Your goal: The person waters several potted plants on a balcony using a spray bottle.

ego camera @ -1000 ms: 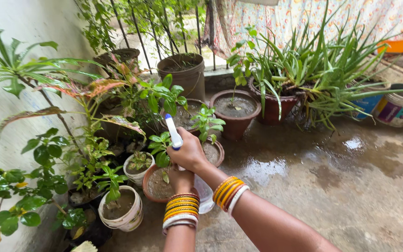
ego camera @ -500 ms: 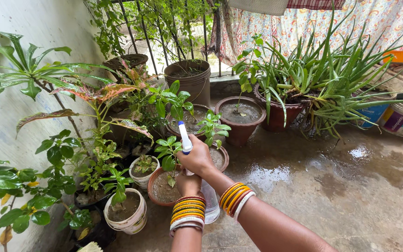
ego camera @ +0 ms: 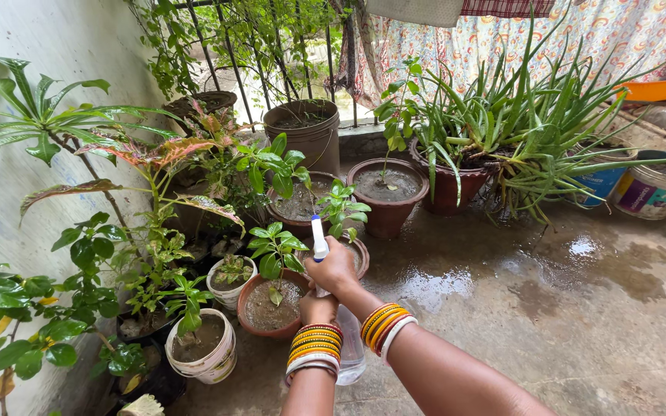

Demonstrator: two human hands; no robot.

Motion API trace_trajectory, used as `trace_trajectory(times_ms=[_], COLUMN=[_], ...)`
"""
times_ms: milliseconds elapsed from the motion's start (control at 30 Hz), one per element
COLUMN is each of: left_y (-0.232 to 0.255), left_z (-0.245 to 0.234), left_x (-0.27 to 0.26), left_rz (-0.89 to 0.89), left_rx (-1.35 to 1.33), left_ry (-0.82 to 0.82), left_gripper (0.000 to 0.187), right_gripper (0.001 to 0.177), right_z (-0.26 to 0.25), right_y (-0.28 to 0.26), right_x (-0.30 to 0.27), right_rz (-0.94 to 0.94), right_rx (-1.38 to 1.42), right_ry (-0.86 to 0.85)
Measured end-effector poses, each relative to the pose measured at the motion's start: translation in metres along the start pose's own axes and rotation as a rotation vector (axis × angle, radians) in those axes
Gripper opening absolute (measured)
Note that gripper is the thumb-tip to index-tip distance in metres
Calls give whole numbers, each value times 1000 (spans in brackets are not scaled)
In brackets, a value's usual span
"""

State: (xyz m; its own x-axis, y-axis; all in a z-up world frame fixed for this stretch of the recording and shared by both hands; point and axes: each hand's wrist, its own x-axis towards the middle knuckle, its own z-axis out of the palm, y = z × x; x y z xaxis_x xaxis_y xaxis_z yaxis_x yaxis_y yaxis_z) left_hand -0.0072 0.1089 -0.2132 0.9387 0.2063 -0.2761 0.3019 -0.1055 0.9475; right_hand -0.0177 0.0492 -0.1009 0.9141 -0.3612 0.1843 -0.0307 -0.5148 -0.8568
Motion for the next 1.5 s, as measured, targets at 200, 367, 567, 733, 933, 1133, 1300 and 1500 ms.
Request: trace_trajectory(times_ms=[200, 367, 567, 733, 933, 1133, 1300, 1500], left_y=[16, 26, 14, 18, 13, -20, -38, -43], left_z=[4, 17, 27, 15, -7, -21, -34, -44], left_x=[-9, -28, -29, -40, -44, -16, 2, 10], left_rz=[69, 42, 22, 6, -26, 32, -80, 93], left_rx=[187, 309, 357, 374, 364, 149, 205, -35], left_ry=[-59, -149, -152, -120, -94, -39, 26, 110], left_gripper=[50, 49, 49, 51, 56, 51, 55, 58], right_gripper=[31, 37, 42, 37, 38, 40, 37, 34], right_z=[-10, -33, -52, -57, -30, 9, 35, 43], right_y=[14, 22, 12, -5, 8, 12, 13, -7], right_x=[5, 2, -18, -30, -26, -22, -26, -37], right_rz=[-84, 67, 34, 254, 262, 42, -61, -232], right_rx=[-142, -14, -39, 206, 153, 13, -65, -71], right_ry=[173, 159, 115, -59, -78, -209, -352, -249])
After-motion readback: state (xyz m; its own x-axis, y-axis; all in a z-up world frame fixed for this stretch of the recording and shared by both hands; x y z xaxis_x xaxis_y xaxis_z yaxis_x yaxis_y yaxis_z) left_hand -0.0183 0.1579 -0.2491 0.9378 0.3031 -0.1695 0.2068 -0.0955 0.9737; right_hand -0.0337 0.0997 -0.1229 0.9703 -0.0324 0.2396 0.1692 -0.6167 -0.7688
